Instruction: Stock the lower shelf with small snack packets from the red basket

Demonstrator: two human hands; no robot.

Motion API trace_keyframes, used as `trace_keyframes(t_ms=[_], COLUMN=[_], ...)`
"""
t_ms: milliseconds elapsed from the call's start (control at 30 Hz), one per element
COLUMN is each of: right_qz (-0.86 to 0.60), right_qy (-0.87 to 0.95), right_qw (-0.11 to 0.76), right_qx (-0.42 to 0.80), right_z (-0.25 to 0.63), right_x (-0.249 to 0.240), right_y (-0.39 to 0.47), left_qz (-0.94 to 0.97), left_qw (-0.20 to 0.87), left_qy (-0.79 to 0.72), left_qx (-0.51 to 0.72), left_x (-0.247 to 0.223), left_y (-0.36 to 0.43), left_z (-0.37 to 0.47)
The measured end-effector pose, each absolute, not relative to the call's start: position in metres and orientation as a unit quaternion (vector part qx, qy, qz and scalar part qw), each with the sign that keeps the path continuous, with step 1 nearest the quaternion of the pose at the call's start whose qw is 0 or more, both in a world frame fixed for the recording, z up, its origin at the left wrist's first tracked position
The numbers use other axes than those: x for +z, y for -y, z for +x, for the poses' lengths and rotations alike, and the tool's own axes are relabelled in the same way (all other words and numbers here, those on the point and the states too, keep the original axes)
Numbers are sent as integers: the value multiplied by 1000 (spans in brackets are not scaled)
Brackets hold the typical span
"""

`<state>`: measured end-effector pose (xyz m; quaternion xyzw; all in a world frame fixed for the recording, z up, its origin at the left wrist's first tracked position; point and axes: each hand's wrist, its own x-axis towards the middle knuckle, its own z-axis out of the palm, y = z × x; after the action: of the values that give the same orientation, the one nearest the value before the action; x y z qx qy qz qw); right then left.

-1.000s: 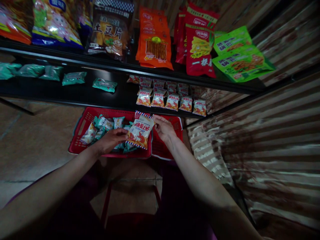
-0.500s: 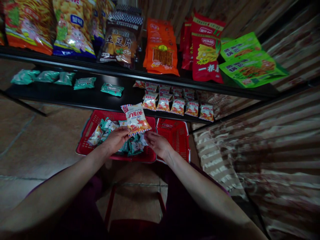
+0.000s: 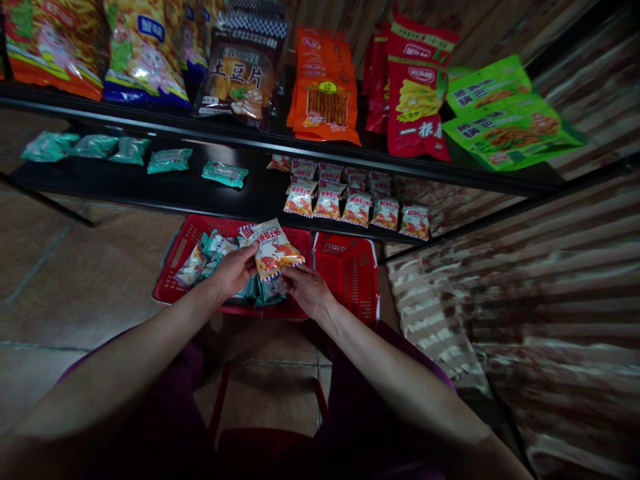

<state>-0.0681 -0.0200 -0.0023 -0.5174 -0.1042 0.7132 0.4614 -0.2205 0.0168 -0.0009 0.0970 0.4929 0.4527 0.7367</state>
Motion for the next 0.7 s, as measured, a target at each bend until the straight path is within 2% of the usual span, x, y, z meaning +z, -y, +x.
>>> trace_keyframes(t_ms=[200,400,533,700], right_qz=[-496,-509,-528,-532], right_qy=[96,176,158,269], right_qw=[451,478,497,497], right_qx=[736,693,671,630], right_z=[-68,-69,-61,-46], right_x=[5,7,11,20], right_y=[25,28,24,12], left_qz=[59,78,98,167], left_qw=[714,715,701,716], left_qy=[-519,-516,-515,-501], left_qx=[466,466,483,455], left_x=[-1,-4,-4,-1], left_y=[-19,-21,-22,-17], left_z=[-216,-220,-228,-235])
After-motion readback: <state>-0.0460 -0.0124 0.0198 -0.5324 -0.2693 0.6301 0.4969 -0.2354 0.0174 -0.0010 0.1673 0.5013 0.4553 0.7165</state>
